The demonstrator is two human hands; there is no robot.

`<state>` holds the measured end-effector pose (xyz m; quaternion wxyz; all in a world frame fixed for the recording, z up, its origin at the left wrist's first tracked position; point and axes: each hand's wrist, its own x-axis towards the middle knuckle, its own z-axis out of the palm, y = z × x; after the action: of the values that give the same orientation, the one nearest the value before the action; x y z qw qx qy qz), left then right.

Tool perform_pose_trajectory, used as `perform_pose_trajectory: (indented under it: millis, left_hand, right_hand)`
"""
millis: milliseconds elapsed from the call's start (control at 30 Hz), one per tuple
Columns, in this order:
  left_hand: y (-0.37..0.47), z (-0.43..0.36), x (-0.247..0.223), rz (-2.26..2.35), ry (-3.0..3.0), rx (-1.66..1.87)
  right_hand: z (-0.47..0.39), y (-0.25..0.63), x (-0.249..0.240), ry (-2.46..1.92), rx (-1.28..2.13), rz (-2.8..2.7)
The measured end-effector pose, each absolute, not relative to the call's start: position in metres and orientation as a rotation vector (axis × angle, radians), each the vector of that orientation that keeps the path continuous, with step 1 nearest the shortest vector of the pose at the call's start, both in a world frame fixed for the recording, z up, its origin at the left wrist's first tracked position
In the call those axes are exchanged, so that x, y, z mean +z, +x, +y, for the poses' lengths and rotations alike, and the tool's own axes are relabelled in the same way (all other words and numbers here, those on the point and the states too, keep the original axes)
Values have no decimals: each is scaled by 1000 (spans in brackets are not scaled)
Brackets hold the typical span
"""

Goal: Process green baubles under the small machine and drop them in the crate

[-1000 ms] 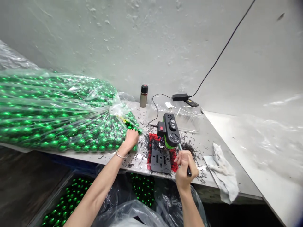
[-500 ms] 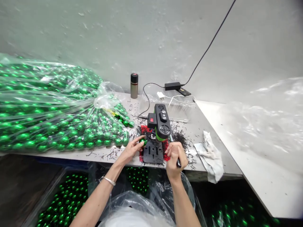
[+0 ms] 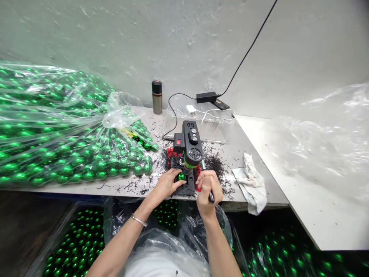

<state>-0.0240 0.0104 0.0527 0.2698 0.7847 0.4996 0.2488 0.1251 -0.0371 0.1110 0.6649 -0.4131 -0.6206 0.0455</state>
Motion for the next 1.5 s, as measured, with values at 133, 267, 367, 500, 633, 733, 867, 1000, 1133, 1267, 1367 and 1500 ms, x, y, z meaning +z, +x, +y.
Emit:
perform_pose_trajectory:
  millis: [133, 267, 367, 500, 633, 733, 867, 1000, 1133, 1267, 1367, 1500]
  left_hand:
    - [-19, 16, 52, 1336, 2168, 634]
    - [-13, 15, 34, 1368, 2211, 795]
    - [-8, 9, 20, 1414, 2251, 974]
    - [-6, 5, 13, 1472, 2261, 1059]
    - [-5, 6, 13, 1447, 2276, 1064]
    - [-5, 7, 12, 1441, 2269, 1078]
    - [-6, 5, 10, 1431, 2241, 1080]
    - [-5, 7, 11, 1426, 2213, 1063]
    - [-3, 10, 13, 1410, 2172, 1054]
    - [-16, -10, 12, 1342, 2129, 1076]
    - [-36, -39, 11, 1283, 2174, 969]
    - [-65, -37, 24, 1425, 2235, 894]
  right_hand:
    - [-38, 125, 111, -934, 98, -1405]
    - [-38, 126, 111, -940, 106, -1410]
    - [-39, 126, 106, -939, 125, -1396]
    - [-37, 127, 86, -920, 101, -1391]
    - [-33, 127, 61, -873, 5, -1422]
    - [-30, 126, 49, -889, -9, -1403]
    - [-28, 126, 41, -890, -46, -1397]
    - [-27, 131, 43, -861, -103, -1551]
    - [-30, 133, 67, -875, -54, -1479]
    - [-34, 131, 100, -935, 96, -1389]
    - [-35, 128, 112, -940, 136, -1334]
    - [-34, 123, 108, -925, 140, -1282]
